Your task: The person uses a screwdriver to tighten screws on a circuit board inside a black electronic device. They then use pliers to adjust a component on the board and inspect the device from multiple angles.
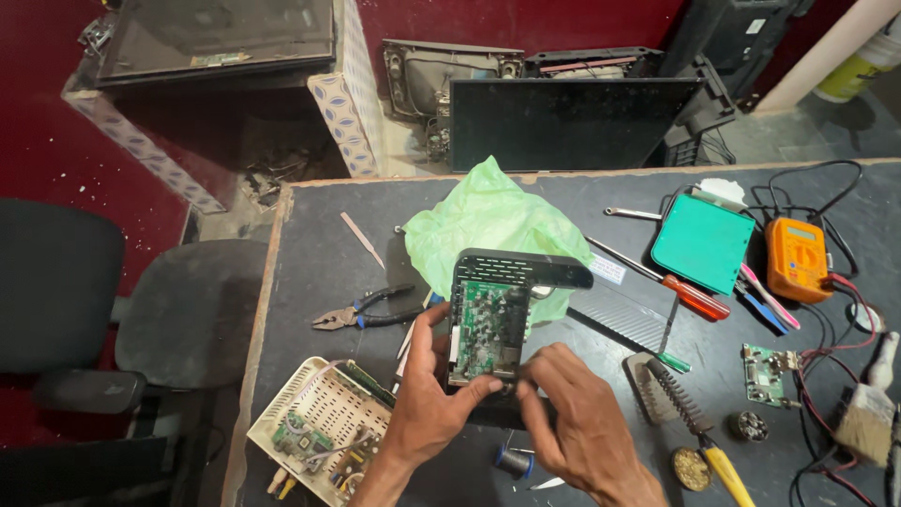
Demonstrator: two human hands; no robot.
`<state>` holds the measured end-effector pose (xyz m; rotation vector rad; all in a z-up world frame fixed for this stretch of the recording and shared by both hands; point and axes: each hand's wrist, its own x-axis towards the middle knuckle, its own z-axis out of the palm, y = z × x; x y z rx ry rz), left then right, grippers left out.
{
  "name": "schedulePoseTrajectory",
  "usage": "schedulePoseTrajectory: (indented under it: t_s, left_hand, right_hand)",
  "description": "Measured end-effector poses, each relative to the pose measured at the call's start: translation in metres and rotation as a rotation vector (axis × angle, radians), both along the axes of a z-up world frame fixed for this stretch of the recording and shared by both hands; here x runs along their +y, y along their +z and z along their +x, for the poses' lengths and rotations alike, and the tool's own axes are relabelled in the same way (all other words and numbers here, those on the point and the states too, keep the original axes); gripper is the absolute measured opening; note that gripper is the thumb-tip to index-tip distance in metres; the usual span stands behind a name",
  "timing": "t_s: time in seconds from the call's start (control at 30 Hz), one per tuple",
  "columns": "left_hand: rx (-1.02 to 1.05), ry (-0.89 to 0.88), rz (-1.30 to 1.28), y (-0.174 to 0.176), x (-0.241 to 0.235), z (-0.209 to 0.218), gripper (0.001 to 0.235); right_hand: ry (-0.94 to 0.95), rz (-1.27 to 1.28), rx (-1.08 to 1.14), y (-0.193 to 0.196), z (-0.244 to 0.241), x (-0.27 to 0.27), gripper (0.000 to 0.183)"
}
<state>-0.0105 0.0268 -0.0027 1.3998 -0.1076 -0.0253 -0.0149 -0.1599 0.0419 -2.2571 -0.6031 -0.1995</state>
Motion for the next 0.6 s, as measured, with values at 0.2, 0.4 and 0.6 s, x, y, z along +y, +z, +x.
schedulePoseTrajectory:
  t_s: [0.2, 0.4, 0.6]
  left_hand:
    - [0.005, 0.044, -0.053, 0.007, 0.008, -0.009, 0.086]
    - [-0.023, 0.091, -0.013, 0.008, 0.020, -0.018, 0.084]
    - [-0.043, 0.082, 0.037, 0.007, 0.030, -0.029, 0.086]
  right_hand:
    - [0.096, 0.116, -0.032, 0.000, -0.001, 0.004, 0.018]
    - [0.091, 0.052, 0.035, -0.005, -0.005, 0.017, 0.015]
    - [0.152, 0.052, -0.072, -0.008, -0.012, 0.023, 0.017]
